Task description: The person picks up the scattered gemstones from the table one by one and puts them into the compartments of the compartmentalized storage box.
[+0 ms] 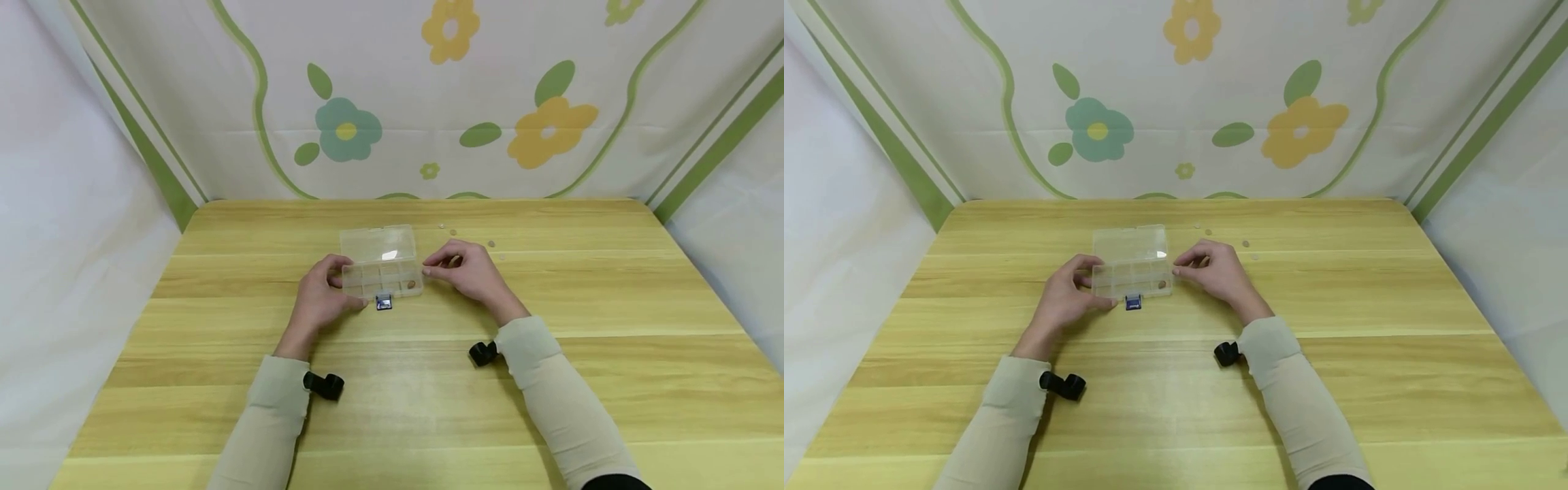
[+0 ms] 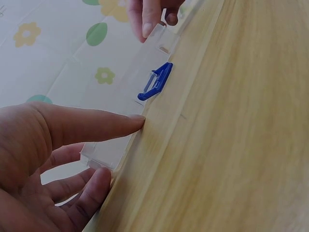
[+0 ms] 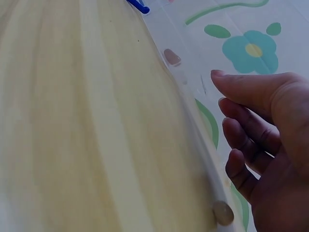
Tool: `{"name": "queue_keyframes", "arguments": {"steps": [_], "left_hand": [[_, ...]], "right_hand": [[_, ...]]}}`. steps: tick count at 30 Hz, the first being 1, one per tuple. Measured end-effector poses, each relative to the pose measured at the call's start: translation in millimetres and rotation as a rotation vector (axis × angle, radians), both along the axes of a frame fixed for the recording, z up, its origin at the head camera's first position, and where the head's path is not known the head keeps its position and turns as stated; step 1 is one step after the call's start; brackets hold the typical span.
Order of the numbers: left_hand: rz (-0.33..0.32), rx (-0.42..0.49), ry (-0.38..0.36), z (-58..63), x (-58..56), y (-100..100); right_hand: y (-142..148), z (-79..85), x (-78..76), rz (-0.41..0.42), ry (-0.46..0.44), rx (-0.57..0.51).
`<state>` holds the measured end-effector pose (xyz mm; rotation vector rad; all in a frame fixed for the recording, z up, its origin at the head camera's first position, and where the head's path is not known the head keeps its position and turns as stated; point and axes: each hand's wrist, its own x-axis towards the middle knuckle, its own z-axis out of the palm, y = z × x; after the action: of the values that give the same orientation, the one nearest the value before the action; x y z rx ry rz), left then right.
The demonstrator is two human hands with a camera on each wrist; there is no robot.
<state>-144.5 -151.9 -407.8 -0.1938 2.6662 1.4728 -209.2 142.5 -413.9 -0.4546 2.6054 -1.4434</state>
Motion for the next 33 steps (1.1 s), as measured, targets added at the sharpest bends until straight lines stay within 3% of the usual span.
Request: {"name": "queue_keyframes", "arguments": {"steps": [10,33], "left_hand": [[-0.001,0.006,-0.002,0.5,1.0,-0.1],[-0.003,0.012,0.007,-0.5,1.0,-0.7]], "right_hand": [[26.6,-2.6,4.6,-0.016,0.015,0.035],[72.5,-1.4,17.4,-0.081,-0.056,0.139]]}}
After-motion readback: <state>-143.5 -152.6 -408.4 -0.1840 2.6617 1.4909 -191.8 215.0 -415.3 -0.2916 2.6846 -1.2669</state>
